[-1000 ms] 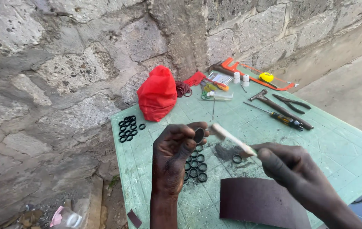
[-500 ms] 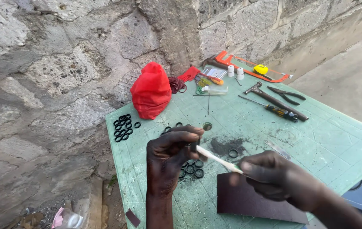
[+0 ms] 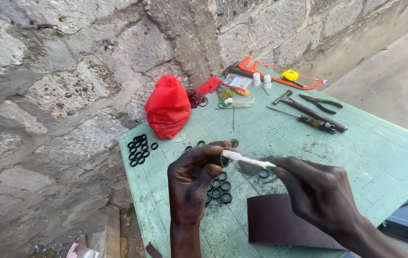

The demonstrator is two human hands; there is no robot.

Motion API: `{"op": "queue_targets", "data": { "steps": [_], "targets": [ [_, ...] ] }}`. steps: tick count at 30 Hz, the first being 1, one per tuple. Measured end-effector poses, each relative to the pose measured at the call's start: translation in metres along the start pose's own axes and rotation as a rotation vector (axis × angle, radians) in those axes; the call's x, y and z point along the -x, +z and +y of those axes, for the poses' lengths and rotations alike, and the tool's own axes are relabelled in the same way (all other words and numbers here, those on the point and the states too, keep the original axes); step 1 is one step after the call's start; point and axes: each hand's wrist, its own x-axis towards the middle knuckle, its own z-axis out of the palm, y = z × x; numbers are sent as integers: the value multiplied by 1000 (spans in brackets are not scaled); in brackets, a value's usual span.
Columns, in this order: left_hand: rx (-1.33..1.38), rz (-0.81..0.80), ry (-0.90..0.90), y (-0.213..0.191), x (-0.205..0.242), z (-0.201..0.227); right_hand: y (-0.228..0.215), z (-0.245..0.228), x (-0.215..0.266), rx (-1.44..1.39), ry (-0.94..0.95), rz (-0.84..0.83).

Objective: The recorder is polishing and cleaning small black rings using a toothbrush and a piece of sandpaper.

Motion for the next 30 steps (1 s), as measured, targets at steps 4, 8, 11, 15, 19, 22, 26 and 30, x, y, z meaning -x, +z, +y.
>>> {"op": "queue_targets", "data": {
  "steps": [4,8,11,15,19,22,26,30],
  "targets": [
    [-29,65,40,1,0,-8,6,7,5,61,248,-133],
    [58,137,28,4,-1,-11,7,39,16,-804,996,-533],
    [44,209,-11,7,-3,-3,6,48,18,-1610,992,-520],
    [172,156,12,7,-4,-11,9,38,14,-1463,912,-339],
    [280,147,39,14,2,-17,15,31,15,-527,323,-229],
    [310,227,63,16,1,-14,15,32,10,-168,68,-86],
    [278,273,100,21,0,-7,3,31,20,-34,356,16],
    [343,272,10,27,4,-9,15,31,23,-134,390,-136]
  ]
}}
